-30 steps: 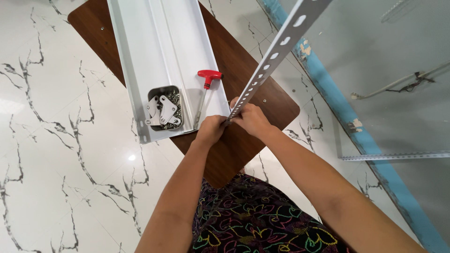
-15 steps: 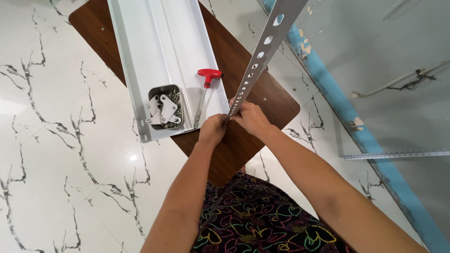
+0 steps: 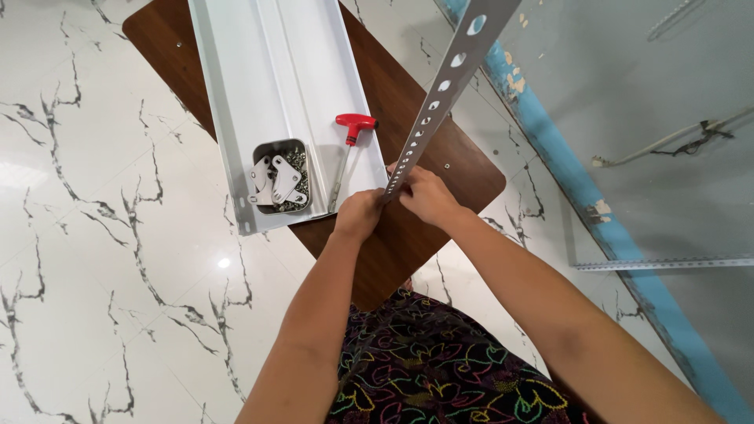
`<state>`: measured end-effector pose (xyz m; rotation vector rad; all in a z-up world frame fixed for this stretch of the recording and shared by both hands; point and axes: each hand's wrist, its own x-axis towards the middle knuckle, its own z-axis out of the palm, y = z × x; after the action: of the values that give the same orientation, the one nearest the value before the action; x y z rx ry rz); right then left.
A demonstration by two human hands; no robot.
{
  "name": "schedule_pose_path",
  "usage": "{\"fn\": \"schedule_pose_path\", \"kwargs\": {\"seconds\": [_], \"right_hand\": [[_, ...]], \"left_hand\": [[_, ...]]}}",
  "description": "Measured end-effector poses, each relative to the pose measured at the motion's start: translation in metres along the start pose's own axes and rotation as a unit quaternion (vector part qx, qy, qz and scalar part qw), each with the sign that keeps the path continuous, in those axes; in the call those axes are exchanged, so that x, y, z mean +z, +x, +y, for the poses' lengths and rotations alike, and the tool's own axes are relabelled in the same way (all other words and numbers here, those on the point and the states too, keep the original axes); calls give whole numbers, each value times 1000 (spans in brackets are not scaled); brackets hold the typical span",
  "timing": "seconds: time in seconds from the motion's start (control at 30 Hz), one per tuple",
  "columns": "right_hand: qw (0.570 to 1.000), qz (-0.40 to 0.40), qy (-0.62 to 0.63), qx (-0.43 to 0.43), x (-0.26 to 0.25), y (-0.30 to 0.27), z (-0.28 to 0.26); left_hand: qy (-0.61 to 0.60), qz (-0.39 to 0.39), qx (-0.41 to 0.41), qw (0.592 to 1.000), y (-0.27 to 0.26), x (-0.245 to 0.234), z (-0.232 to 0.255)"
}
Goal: The person assembles a metal shelving unit by attaching a vertical upright to a horizontal shelf panel on a wooden table. They insert screws into aligned holes and tighten them with a red T-handle screwdriver, repeating the process for multiple fasteners. The person then picks up another upright from the floor and places it on the table.
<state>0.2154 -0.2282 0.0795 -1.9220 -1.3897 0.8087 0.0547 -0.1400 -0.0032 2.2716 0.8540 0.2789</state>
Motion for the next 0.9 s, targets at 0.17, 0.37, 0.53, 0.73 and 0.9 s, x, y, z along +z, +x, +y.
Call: {"fn": "schedule_pose_path", "kwargs": {"seconds": [0.17, 0.37, 0.53, 0.73, 0.9], "right_hand": [[997, 59, -27, -30, -5, -9, 4], [999, 28, 8, -27, -16, -34, -28], [967, 20, -20, -255, 2, -40, -80], [965, -21, -82, -247, 67, 28, -121], [949, -83, -242, -186, 110, 77, -125]], "left_hand": [[14, 0, 10, 1000, -2, -4, 2], [-10, 5, 0, 1000, -2, -2, 0], [-56, 16, 85, 995, 0, 5, -20], [-81, 20, 133, 988, 10, 14, -48], [-92, 17, 150, 984, 16, 23, -55]]}}
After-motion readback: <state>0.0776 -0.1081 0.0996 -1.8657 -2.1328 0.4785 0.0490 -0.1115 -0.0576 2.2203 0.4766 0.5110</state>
